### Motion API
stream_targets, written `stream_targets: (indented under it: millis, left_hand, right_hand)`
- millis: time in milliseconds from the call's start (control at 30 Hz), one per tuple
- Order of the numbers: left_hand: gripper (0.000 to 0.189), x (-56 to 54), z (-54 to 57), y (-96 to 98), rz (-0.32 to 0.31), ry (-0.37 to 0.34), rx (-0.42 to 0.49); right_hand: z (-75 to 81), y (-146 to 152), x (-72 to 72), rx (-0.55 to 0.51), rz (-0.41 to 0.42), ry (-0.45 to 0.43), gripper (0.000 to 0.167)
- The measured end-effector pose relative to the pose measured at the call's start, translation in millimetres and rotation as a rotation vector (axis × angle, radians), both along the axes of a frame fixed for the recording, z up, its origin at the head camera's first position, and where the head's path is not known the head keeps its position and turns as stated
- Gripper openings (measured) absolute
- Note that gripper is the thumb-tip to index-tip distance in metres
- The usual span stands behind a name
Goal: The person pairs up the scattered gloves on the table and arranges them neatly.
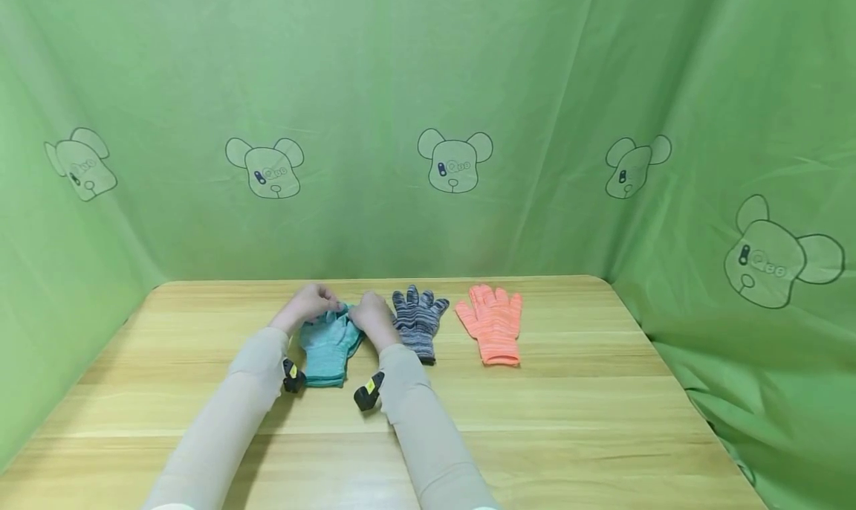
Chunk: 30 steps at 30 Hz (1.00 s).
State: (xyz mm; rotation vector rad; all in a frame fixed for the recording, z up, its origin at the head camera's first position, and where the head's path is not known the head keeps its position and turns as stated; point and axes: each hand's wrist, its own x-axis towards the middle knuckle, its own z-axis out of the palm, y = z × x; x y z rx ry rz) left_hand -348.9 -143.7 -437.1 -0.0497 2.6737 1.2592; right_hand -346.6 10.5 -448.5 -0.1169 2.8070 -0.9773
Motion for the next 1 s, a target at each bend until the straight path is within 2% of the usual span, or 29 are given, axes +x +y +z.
stream_targets:
  millis: [67,167,300,500,733,867,1000]
  left_hand:
    - [0.014,0.1,0.2,0.0,0.019,-0.002,0.010]
    - [0.020,-0.7,0.3,0.2,0.046,-0.008,0.017]
    - [0.024,-2.5,-0.6,0.4,0.077,-0.016,0.000]
    - [0.036,-4.5,-0.7,0.1,0.094,-0.019,-0.025]
    - [0.038,-7.0,-3.3,-0.4,0.113,0.008,-0.047]
    - [0.033,-6.4,-6.3,-2.6,0.114,0.030,0.011]
    - [0.023,-5.1,-8.9,-6.5,0.127,0.010,0.095]
  right_hand:
    - [-0.4,-1.5,0.3,0.005,-0.008,0.012,0.010]
    - [-0.3,-2.8,0.8,0.006,-0.018,0.029,0.014]
    - [-0.4,-4.5,1.0,-0.011,-0.045,0.062,0.006]
    - [-0.1,-6.7,0.5,-0.050,-0.070,0.102,0.007]
    - [-1.8,-8.6,-2.6,-0.117,-0.092,0.124,0.005]
    - [-4.1,-8.7,-3.0,-0.163,-0.103,0.138,0.007]
    - [-5.8,-8.6,-3.4,-0.206,-0.094,0.153,0.011]
